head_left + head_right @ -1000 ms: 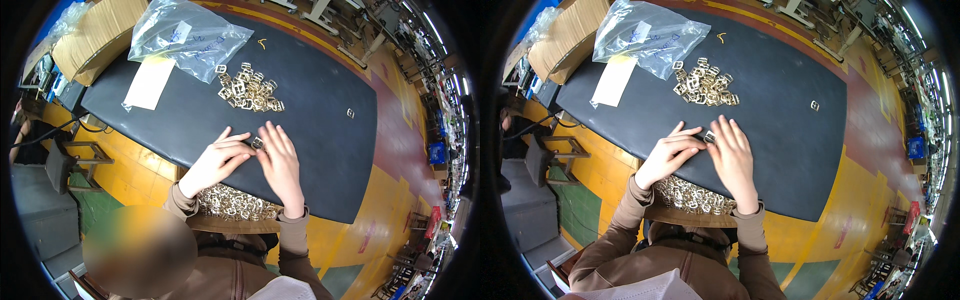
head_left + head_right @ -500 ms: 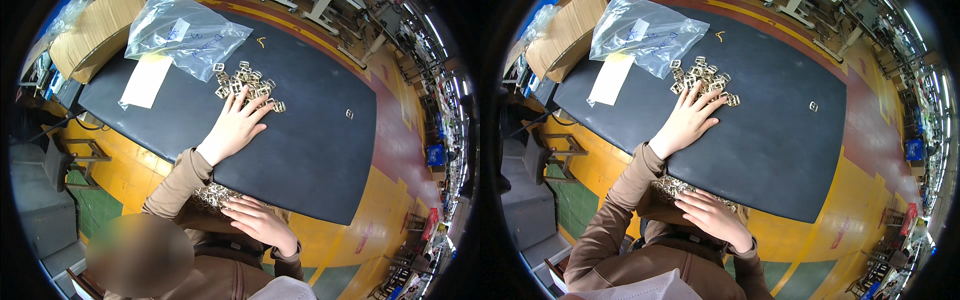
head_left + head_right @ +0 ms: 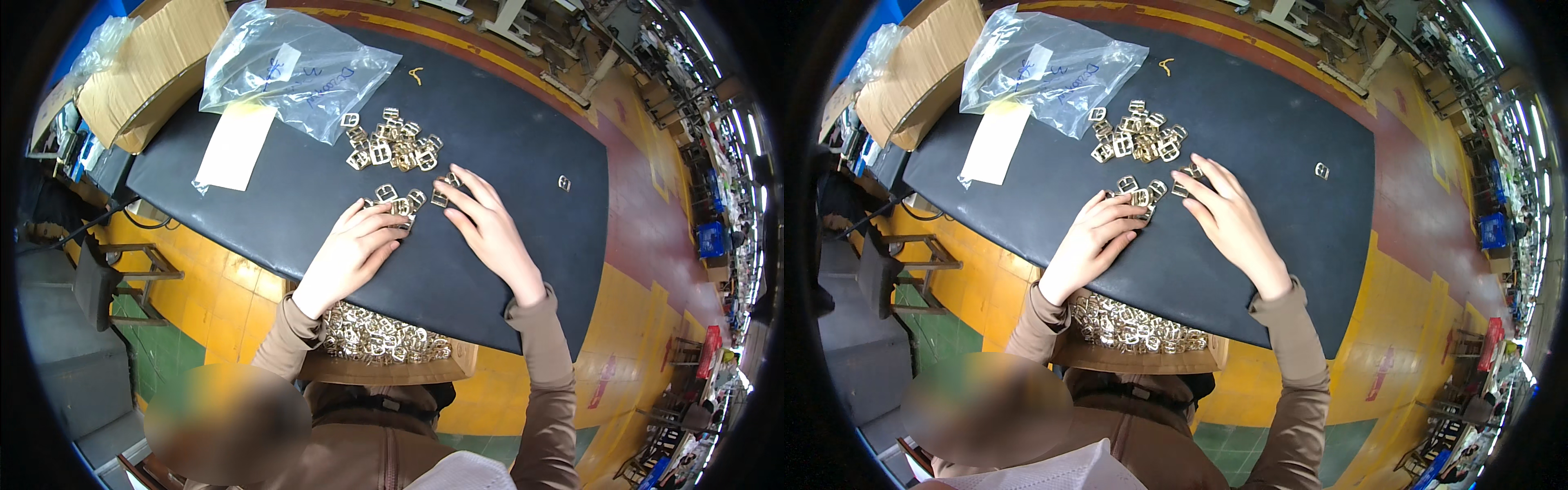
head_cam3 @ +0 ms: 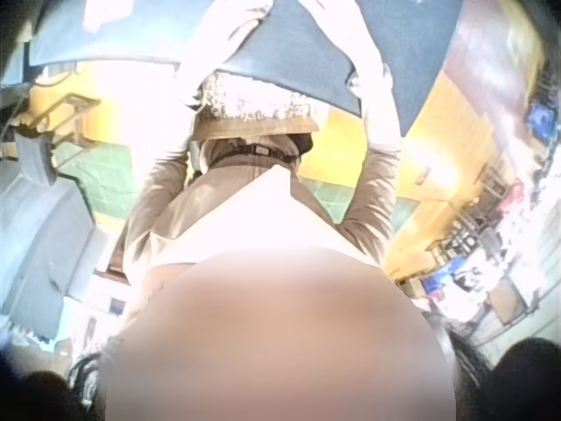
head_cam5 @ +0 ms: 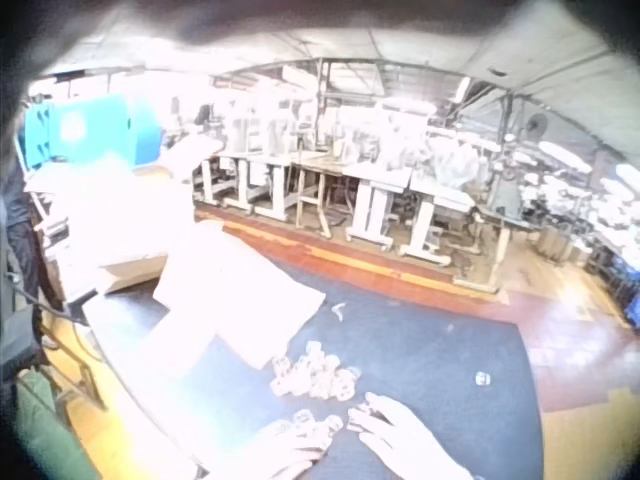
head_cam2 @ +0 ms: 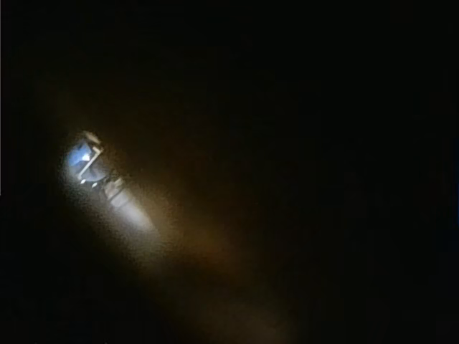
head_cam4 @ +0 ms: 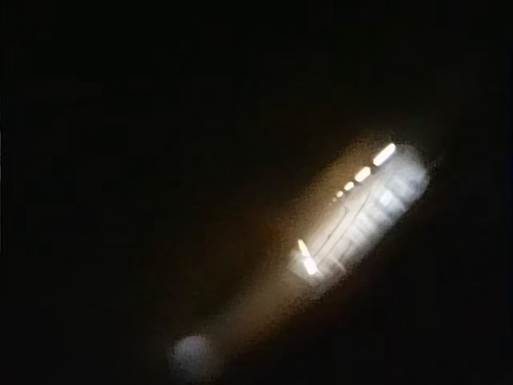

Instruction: The person repeatedly picks up small metal buckles from a plastic bag and arranges them on a black work surface. They handle the buckles one at a time, placing them in small groups on the table.

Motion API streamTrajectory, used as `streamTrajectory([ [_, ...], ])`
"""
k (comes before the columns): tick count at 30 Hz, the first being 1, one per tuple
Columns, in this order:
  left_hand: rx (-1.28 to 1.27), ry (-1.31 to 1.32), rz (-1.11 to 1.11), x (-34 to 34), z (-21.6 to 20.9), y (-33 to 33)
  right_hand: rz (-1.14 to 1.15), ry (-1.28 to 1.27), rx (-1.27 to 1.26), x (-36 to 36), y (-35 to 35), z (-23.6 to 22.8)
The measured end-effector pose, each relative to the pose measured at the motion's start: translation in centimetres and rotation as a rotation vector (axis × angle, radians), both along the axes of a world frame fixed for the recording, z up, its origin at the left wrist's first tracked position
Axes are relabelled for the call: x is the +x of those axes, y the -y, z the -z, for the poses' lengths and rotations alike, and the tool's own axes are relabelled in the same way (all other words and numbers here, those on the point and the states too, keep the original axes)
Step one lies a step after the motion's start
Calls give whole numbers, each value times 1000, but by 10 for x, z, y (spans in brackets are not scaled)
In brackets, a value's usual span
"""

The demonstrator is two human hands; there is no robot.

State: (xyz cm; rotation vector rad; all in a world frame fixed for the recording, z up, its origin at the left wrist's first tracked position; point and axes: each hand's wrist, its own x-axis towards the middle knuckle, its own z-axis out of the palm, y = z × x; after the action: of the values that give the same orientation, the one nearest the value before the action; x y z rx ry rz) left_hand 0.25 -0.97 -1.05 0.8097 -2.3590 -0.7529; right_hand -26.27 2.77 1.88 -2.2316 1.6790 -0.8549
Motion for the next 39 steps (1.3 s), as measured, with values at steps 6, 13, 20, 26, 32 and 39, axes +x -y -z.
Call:
streamTrajectory([
  [6, -10, -64, -76, 0, 4, 1, 75, 14, 121, -15, 0, 7],
  [13, -38, -12, -60, -1, 4, 0, 105, 250, 152, -27, -12, 4],
  [20, -54, 5, -78, -2, 2, -3, 267, -87, 65, -44, -19, 6],
  [26, -51, -4, -68, -1, 2, -3, 301, -140, 79, -49, -37, 14],
  [32, -101, 36, -30, -2, 1, -4, 211, -111, 201, 16, -116, 10],
  [39, -111, 85, 55, -1, -5, -4, -217, 151, 407, 81, -143, 3],
])
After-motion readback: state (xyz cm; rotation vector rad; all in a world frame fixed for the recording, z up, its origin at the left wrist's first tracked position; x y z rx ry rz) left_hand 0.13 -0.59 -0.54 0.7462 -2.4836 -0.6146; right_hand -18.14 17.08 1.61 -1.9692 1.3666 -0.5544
